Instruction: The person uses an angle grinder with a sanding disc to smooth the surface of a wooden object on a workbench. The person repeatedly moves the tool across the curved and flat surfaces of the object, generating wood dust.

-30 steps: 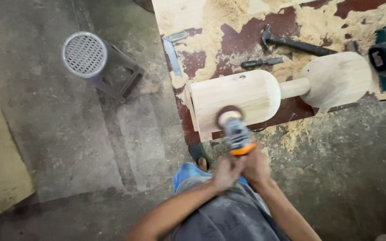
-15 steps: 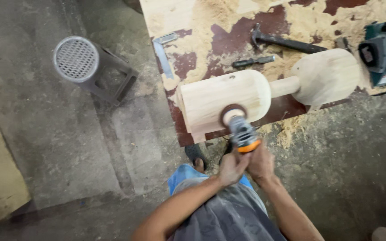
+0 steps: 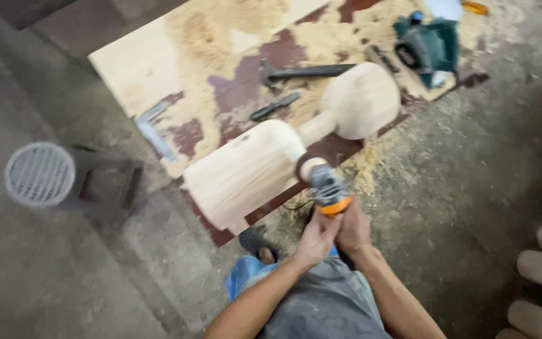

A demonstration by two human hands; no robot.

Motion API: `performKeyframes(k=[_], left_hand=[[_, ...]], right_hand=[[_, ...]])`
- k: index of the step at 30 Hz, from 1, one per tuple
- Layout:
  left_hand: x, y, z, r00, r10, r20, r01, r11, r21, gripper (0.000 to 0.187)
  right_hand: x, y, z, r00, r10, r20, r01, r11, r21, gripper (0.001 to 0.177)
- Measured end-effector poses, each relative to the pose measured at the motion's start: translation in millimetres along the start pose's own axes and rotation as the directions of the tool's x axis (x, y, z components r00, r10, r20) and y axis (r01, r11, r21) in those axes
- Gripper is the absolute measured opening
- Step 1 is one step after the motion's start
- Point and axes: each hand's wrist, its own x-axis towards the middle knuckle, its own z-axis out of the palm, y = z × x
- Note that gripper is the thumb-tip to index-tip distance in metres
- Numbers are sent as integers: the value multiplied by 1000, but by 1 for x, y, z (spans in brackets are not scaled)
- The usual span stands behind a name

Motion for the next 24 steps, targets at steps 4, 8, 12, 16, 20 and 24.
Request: performKeyframes(k=[4,8,12,16,20,24], left_hand=[[16,-3,6,995,-97,-4,96,989,-108,37],[43,-6,30,990,-140,-9,139,987,-85,41],[88,-21,85,975,-221,-11,215,958,-189,41],[128,-22,141,965,-235,-114,220,967,-129,34],[155,-19,170,965,-165,-204,143,983,-118,33],[172,-23,178,897,-247,-368,237,969,-72,33]], right_hand=[[19,-14,-18,995,-56,88,57,998,-6,72],[52,-15,-58,989,-86,123,90,996,-23,71],[95,8,-111,975,-55,213,67,997,-48,71],[138,34,-163,966,-52,253,84,990,-117,69],[175,50,-183,944,-45,328,94,986,-137,68],[197,56,-180,910,-178,375,223,972,-80,60]])
